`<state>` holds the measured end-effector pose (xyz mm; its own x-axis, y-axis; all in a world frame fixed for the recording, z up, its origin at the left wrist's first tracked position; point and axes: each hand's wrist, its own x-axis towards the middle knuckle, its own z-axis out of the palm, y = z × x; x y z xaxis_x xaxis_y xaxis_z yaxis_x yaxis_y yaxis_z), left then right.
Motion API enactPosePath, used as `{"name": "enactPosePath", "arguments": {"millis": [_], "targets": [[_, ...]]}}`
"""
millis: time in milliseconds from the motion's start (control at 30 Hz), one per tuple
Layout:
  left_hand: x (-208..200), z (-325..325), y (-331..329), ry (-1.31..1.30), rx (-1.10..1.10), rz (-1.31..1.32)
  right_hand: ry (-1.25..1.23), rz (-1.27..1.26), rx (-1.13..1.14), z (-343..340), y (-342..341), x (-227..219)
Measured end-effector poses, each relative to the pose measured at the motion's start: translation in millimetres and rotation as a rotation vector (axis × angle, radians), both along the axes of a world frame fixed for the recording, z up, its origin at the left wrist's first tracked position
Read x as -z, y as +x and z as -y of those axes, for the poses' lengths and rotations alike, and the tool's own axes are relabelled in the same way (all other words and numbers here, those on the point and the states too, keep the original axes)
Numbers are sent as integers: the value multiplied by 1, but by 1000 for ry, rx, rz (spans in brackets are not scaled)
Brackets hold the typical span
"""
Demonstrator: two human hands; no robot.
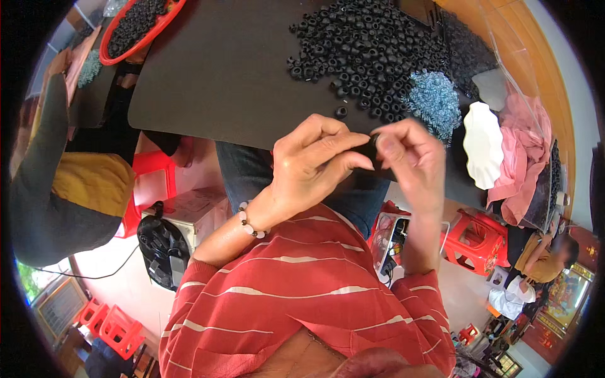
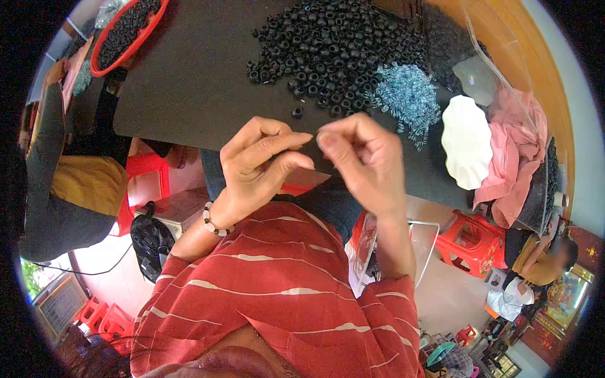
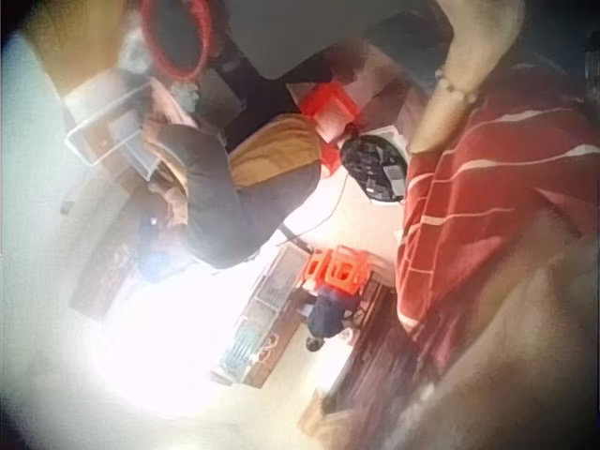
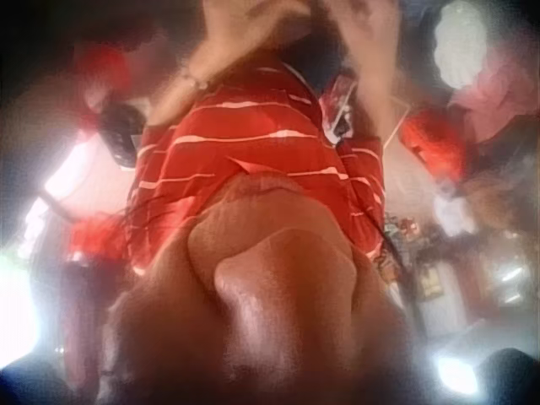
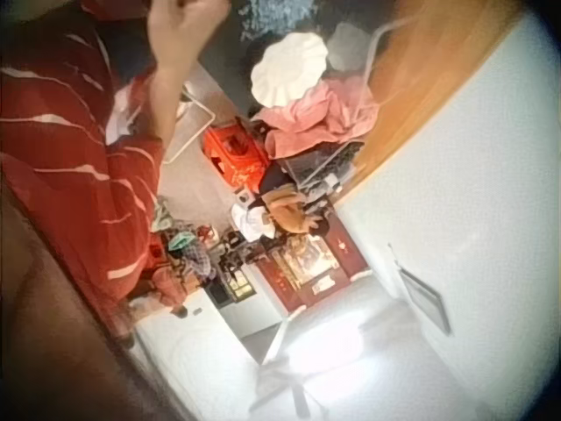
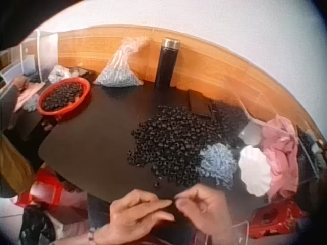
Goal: The person assembles cord locks by picking up small springs and plastic stopper pieces from the table and fitting the springs into the stoppers by hand.
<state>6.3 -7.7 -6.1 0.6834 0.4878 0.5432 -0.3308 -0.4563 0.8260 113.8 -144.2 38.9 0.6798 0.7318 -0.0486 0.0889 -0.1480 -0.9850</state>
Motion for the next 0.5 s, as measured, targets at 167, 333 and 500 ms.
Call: {"name": "enactPosePath", "arguments": {"millis": [167, 333, 500], "targets": [[11, -15, 3, -98, -20, -44, -103, 753, 464, 10, 93, -53], [16, -17, 2, -228, -30, -80, -348, 1207, 799, 42, 219, -87], [12, -19, -3, -233, -3, -111, -220, 1015, 615, 30, 171, -56]]}}
